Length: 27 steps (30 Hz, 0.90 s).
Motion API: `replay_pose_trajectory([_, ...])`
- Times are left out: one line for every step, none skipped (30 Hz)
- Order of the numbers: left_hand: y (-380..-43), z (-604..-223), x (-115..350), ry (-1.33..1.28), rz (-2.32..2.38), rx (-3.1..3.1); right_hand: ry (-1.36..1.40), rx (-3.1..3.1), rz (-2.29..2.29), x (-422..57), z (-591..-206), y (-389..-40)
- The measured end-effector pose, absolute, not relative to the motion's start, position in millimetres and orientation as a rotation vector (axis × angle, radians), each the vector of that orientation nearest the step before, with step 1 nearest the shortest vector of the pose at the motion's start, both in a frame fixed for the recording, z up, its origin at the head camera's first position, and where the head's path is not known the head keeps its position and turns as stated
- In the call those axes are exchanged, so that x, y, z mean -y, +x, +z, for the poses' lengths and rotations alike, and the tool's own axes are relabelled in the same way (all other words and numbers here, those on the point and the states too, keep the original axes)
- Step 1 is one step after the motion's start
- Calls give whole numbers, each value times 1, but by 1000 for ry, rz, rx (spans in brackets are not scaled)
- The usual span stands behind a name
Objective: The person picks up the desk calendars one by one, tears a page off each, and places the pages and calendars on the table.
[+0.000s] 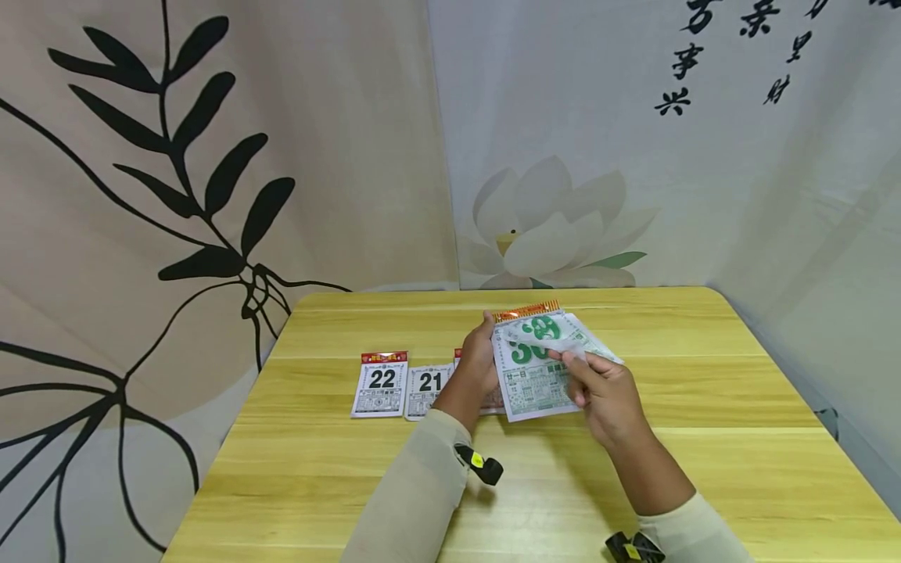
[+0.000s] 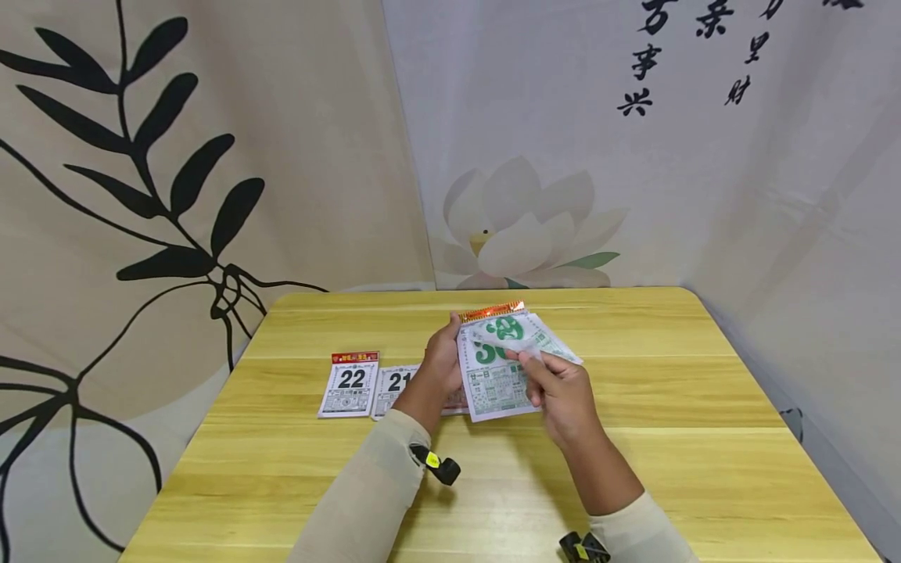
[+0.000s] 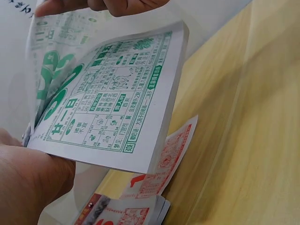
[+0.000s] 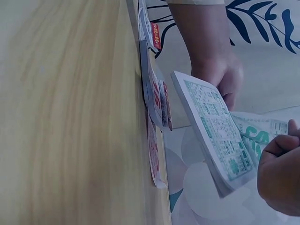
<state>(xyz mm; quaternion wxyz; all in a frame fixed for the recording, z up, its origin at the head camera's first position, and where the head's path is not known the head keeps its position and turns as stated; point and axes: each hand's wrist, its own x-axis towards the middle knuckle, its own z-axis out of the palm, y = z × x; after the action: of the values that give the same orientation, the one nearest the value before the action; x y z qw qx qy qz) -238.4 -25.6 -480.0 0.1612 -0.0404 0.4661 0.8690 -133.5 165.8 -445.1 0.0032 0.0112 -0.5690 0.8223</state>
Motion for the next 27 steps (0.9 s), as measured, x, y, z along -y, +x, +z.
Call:
replay_pose_trajectory([-238,-480,26,-110,2475,-1341,27,1774,2578,-167,-444,-133])
replay_pose_trajectory([-238,-480,26,-109,2468,-1347,26,1769,2573,-168,-444,-134])
replay_pose_trajectory([-238,-480,26,-106,2462,-1354,24,1763,2571,-169,-444,-134])
replay_pose_trajectory([-237,-480,26,-108,2458,-1363,25,1755,2571,-169,-443,-133])
replay_pose_trajectory([-237,-480,26,-106,2455,-1363,26,1749,2573,-170,-443,-133])
replay_pose_trajectory([-237,-480,26,-100,2452,-1361,28,1740,2575,-170,-442,-133])
replay_pose_trajectory([-237,-480,26,-103,2452,-1358,32,1733,2579,-171,-442,-133])
replay_pose_trajectory([-237,-480,26,-105,2447,-1360,37,1722,2585,-171,-443,-133])
replay_pose_trajectory([-237,-479,26,-107,2443,-1360,38,1712,2588,-171,-443,-133])
replay_pose_trajectory([-237,-479,26,-113,2441,-1363,45,1697,2594,-171,-443,-133])
replay_pose_trajectory([-236,-478,26,-114,2437,-1365,50,1683,2599,-171,-443,-133])
replay_pose_trajectory([-236,-478,26,-116,2430,-1374,53,1668,2600,-171,-443,-133])
replay_pose_trajectory([-235,-477,26,-120,2424,-1386,59,1650,2602,-171,-443,-133])
replay_pose_trajectory([-235,-477,26,-121,2419,-1394,65,1630,2604,-172,-444,-133])
replay_pose_trajectory([-235,-476,26,-123,2412,-1399,72,1616,2605,-172,-444,-133])
replay_pose_trajectory([-234,-476,26,-124,2406,-1405,81,1602,2606,-172,-444,-133])
replay_pose_trajectory([-234,-476,26,-122,2401,-1409,87,1593,2607,-173,-444,-133])
replay_pose_trajectory([-234,-476,26,-127,2397,-1410,92,1586,2606,-173,-445,-133])
replay_pose_trajectory([-234,-476,26,-134,2395,-1412,100,1581,2606,-174,-445,-133])
replay_pose_trajectory([-234,-476,26,-143,2391,-1414,107,1581,2605,-175,-446,-133])
replay_pose_trajectory([-235,-476,26,-152,2386,-1420,114,1583,2603,-175,-446,-132])
replay_pose_trajectory([-235,-477,26,-162,2385,-1428,120,1585,2603,-176,-447,-132])
replay_pose_trajectory([-236,-477,26,-175,2384,-1434,125,1587,2601,-176,-447,-132])
replay_pose_trajectory([-236,-477,26,-190,2382,-1441,131,1590,2599,-176,-448,-132])
replay_pose_trajectory([-236,-477,26,-203,2379,-1450,139,1591,2597,-176,-448,-132])
replay_pose_trajectory([-236,-477,26,-211,2375,-1458,146,1590,2597,-177,-448,-131])
replay_pose_trajectory([-237,-477,27,-218,2373,-1465,151,1589,2598,-177,-449,-131])
